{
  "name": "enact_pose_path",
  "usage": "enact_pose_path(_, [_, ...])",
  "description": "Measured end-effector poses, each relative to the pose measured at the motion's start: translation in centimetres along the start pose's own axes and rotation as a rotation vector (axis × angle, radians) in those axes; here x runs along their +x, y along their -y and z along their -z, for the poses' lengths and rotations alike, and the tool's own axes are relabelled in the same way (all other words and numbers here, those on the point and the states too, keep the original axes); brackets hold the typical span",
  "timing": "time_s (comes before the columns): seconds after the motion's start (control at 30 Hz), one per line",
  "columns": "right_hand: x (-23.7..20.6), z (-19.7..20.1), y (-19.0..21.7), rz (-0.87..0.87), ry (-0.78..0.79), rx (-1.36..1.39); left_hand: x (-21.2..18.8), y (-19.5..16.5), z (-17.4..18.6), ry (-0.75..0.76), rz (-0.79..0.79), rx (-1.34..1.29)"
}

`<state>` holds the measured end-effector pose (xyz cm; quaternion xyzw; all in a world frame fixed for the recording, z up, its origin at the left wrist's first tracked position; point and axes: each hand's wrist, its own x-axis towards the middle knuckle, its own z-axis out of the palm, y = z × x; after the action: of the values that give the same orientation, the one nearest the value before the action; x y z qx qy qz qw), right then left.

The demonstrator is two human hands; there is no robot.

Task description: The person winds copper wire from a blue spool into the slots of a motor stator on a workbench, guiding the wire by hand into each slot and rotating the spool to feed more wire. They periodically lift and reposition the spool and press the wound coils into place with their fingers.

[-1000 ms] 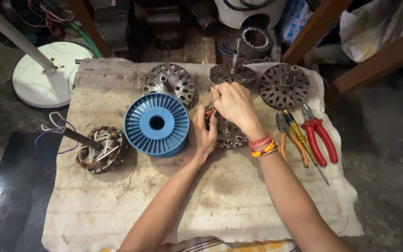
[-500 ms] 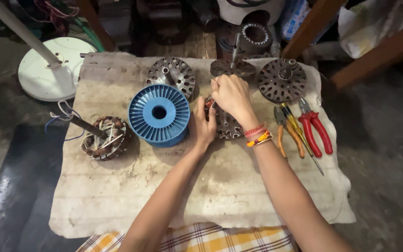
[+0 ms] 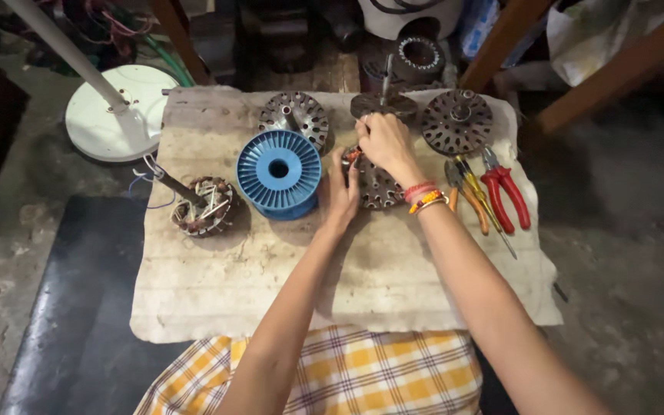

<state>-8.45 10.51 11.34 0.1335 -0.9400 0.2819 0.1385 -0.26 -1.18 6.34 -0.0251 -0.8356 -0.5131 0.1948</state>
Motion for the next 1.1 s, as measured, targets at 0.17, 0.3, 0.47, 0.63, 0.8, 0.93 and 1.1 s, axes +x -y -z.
enact_pose_path(0.17, [-1.3,1.7,-0.6,-0.037,-0.073,0.268,-2.4,-1.3,2.1,0.078,0.098,-0.041])
enact_pose_path(0.3, [-3.8,4.0,-2.1,-0.01,-0.116,0.114,-4.1,-1.7,2.8,0.072,0.016,-0.051])
enact_pose_path(0.47, [-7.0,5.0,-3.8,-0.164,0.171,0.132,-6.4,-0.8,3.2,0.187,0.184,-0.031])
enact_pose_path(0.63, [-8.5,4.4,-5.2,0.05,-0.003,0.331,-9.8,0.8,5.3,-0.056,-0.021,0.116])
enact_pose_path(0.8, [-8.4,5.7,-5.9,-0.264,0.107,0.267,-8.7,1.3,7.9,-0.382,0.064,0.372])
enact_pose_path(0.93, [-8.1,6.8,-5.6,-0.011,-0.019,-0.021,-5.7,1.1,8.8,-0.477,0.007,0.332])
enact_pose_path(1.1, [-7.7,8.1,-4.7,0.032,-0.095,-0.111,-3.9,1.2,8.1,-0.469,0.14,0.073])
